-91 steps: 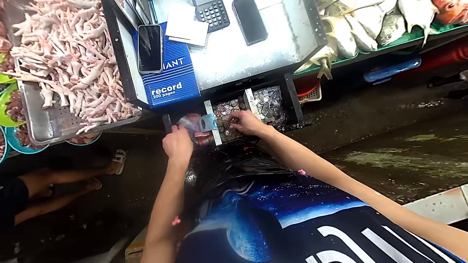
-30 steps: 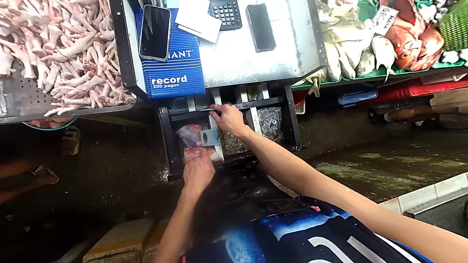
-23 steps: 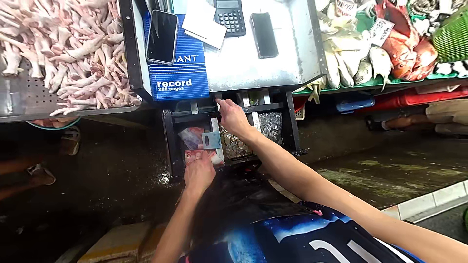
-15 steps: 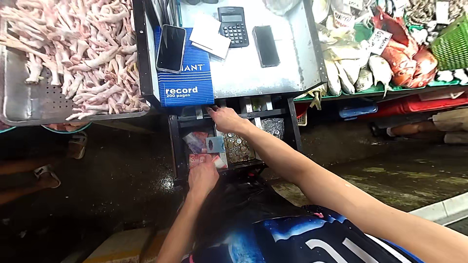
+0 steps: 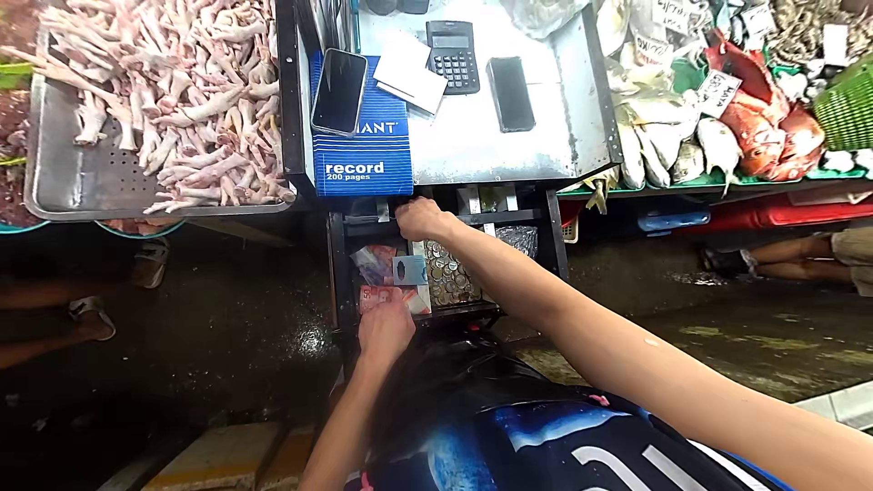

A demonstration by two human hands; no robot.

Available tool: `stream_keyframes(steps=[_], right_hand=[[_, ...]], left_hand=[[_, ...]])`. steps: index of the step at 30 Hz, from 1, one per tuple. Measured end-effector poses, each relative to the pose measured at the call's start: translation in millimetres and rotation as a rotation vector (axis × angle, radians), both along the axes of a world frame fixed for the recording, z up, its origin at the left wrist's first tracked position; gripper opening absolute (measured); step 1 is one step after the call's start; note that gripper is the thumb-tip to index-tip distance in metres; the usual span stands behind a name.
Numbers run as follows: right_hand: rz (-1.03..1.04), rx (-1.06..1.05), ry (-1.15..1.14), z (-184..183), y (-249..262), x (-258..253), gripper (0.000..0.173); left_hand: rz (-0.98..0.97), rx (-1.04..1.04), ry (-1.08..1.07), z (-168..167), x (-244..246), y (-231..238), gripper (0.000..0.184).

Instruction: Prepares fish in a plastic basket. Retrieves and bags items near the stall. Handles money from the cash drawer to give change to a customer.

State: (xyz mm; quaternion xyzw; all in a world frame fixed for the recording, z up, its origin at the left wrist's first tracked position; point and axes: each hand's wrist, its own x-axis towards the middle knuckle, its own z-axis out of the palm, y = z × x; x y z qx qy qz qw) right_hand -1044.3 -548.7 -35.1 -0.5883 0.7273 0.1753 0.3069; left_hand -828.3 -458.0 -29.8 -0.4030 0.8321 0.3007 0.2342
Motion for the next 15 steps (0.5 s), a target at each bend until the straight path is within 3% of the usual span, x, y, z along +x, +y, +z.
stream_keyframes(steps=[9,15], right_hand=[[0.073,0.11,0.07,8,-19,8,0.023],[-0.063,-0.084,0.016,8,13,1,0.02]], left_hand=[[-0.033,0.005,-0.009,-1,0,-1,0.042],[-0.027,-0.014,0.031,-2,2,0,0.04]])
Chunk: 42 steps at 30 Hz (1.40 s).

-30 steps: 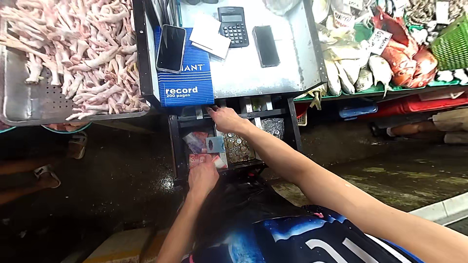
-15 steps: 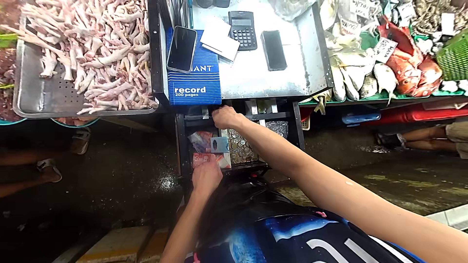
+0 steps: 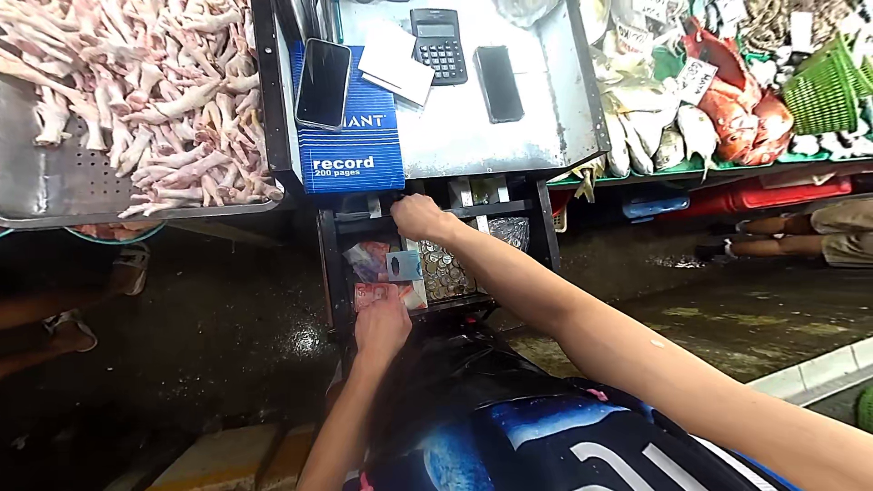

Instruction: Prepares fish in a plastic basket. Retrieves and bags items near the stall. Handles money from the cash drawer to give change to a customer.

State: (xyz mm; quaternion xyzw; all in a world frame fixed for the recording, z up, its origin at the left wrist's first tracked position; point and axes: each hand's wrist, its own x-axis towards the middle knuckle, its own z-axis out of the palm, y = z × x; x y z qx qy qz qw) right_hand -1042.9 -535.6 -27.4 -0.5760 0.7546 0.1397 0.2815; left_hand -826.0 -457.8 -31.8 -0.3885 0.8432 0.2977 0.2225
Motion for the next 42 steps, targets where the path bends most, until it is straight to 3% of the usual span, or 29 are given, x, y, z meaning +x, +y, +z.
stream_keyframes(steps=[4,9,14,21,26,29,35,42], right_hand=[[-0.134,-0.152,0.03,-9,14,-3,0.022],[-0.126,-0.275,0.036,-18,25,-8,0.025],[-0.097,-0.737,-0.016,-26,46,-15,0.023],[-0.18,-0.754,-0.159,-29,64,-25,0.033],[-0.185,-0.91,-0.157,-19,78,-26,0.027],[-0.168,-1.009,-0.139,-16,90,-28,0.022],[-0.088,-1.263,-0.11,-5,131,-30,0.016],[-0.263,-1.4,0.127,46,198,-42,0.019]], left_hand=[[-0.006,-0.024,0.034,-3,1,0,0.041],[-0.023,-0.006,0.028,-3,0,-2,0.042],[-0.018,-0.006,0.073,-6,4,-1,0.042],[-0.019,-0.036,0.134,-10,6,-1,0.039],[0.166,-0.299,0.706,-33,27,6,0.034],[0.239,-0.384,0.928,-36,42,2,0.029],[0.238,-0.525,1.056,-55,72,-4,0.023],[0.277,-0.951,1.078,-63,34,-37,0.019]])
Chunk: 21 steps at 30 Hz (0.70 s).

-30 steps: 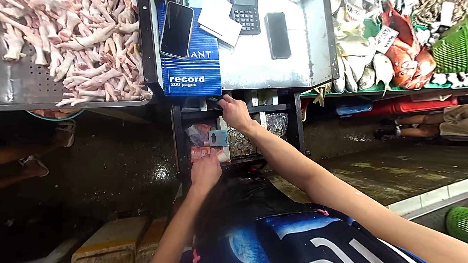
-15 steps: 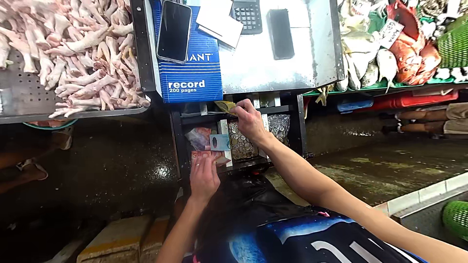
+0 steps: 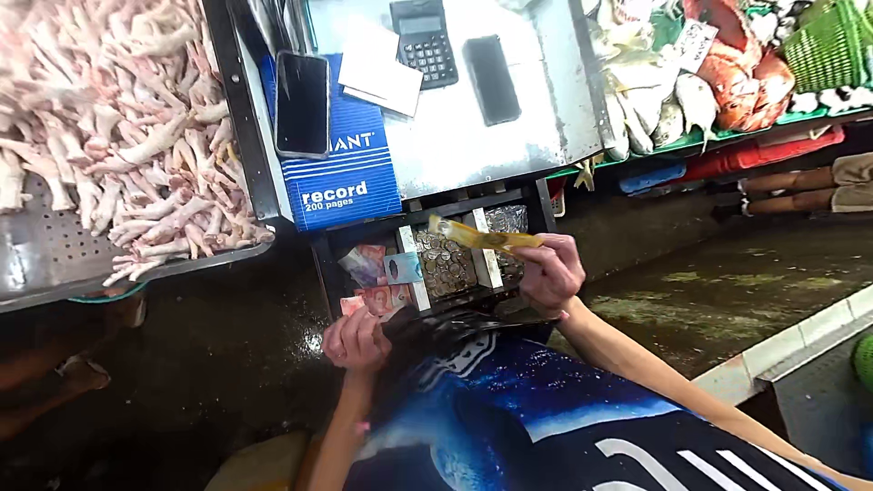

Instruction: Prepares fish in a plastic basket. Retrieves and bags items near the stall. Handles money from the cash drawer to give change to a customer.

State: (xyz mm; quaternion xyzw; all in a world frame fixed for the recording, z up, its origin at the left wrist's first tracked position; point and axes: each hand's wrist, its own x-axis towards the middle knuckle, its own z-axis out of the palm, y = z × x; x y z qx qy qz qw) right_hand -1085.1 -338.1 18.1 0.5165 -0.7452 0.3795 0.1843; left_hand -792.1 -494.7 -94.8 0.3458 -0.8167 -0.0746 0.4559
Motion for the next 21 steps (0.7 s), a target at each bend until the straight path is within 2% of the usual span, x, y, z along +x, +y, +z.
stream_keyframes(steps=[5,7,9,12,14,16,19,21], right_hand=[[-0.219,-0.064,0.054,-16,21,-17,0.022],[-0.242,-0.043,-0.029,-12,13,-21,0.024],[-0.179,0.054,-0.183,4,1,-29,0.025],[0.074,0.245,-0.41,39,-18,-45,0.022],[0.324,0.396,-0.519,64,-27,-51,0.023],[0.561,0.497,-0.577,82,-39,-49,0.024],[0.733,0.464,-0.681,91,-48,-37,0.022],[0.644,0.35,-0.866,85,-40,-36,0.022]], left_hand=[[0.109,-0.141,0.009,-6,-47,-48,0.024],[0.113,-0.136,0.033,-9,-59,-60,0.025],[0.044,-0.021,0.133,4,-65,-65,0.023],[-0.287,0.304,0.299,64,-62,-62,0.019],[-0.613,0.475,0.252,104,-67,-55,0.016],[-0.907,0.547,0.133,131,-88,-56,0.013],[-1.18,0.633,-0.033,138,-128,-53,0.01],[-1.231,0.796,-0.055,133,-150,-48,0.008]])
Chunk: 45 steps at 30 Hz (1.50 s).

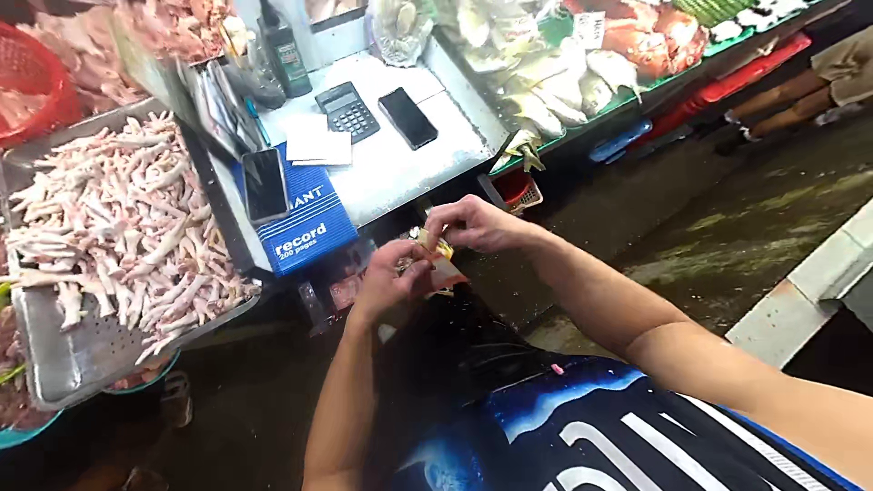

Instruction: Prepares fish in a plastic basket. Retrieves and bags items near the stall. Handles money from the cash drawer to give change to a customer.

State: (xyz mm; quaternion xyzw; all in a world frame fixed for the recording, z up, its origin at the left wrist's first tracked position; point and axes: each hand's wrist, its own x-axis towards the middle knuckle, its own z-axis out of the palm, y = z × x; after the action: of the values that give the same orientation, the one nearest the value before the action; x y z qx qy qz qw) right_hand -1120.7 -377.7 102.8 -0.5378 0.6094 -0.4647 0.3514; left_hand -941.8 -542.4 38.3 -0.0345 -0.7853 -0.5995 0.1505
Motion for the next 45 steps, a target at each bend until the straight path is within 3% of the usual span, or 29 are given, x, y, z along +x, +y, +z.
stream_keyframes(steps=[3,5,8,10,12,15,16,18,20,22,26,28,32,36,37,39,42,45], right_hand=[[-0.364,0.131,-0.427,-26,33,-9,0.026],[-0.463,0.25,-0.8,-43,59,-21,0.048],[-0.434,0.194,-1.275,-53,84,-46,0.092],[-0.381,0.094,-1.436,-54,95,-58,0.102],[-0.34,0.052,-1.461,-55,100,-82,0.098],[-0.386,0.222,-1.202,-65,117,-118,0.065],[-0.408,0.337,-0.978,-69,125,-128,0.055],[-0.359,0.61,-0.343,-71,144,-153,0.053],[-0.199,0.83,0.01,-67,161,-177,0.048],[-0.131,0.894,0.077,-60,172,-195,0.038],[-0.173,0.793,0.046,-34,166,-225,0.032],[-0.21,0.695,-0.092,-24,152,-235,0.034],[-0.272,0.442,-0.61,-9,126,-239,0.041],[-0.403,0.401,-0.778,0,104,-233,0.029],[-0.426,0.429,-0.721,1,100,-230,0.024],[-0.396,0.572,-0.364,2,95,-228,0.025],[-0.116,0.831,0.221,-8,91,-238,0.023],[0.203,0.993,0.242,-20,102,-244,0.026]], left_hand=[[0.153,0.267,-0.117,-7,-18,16,0.009],[0.291,0.32,-0.131,-10,-30,22,0.011],[0.399,0.324,-0.12,-14,-65,22,0.026],[0.447,0.392,-0.122,-16,-92,25,0.032],[0.491,0.469,-0.098,-11,-123,28,0.034],[0.526,0.487,-0.099,-3,-167,40,0.037],[0.529,0.481,-0.105,0,-181,45,0.039],[0.534,0.464,-0.117,5,-207,54,0.041],[0.564,0.423,-0.118,11,-229,62,0.041],[0.604,0.343,-0.118,16,-243,69,0.043],[0.665,0.278,-0.13,18,-257,75,0.047],[0.673,0.286,-0.124,19,-261,73,0.047],[0.672,0.304,-0.104,18,-255,68,0.046],[0.661,0.333,-0.094,14,-243,56,0.044],[0.654,0.346,-0.094,14,-241,54,0.044],[0.655,0.373,-0.084,14,-239,50,0.044],[0.685,0.372,-0.065,15,-237,47,0.044],[0.743,0.288,-0.033,21,-236,46,0.043]])
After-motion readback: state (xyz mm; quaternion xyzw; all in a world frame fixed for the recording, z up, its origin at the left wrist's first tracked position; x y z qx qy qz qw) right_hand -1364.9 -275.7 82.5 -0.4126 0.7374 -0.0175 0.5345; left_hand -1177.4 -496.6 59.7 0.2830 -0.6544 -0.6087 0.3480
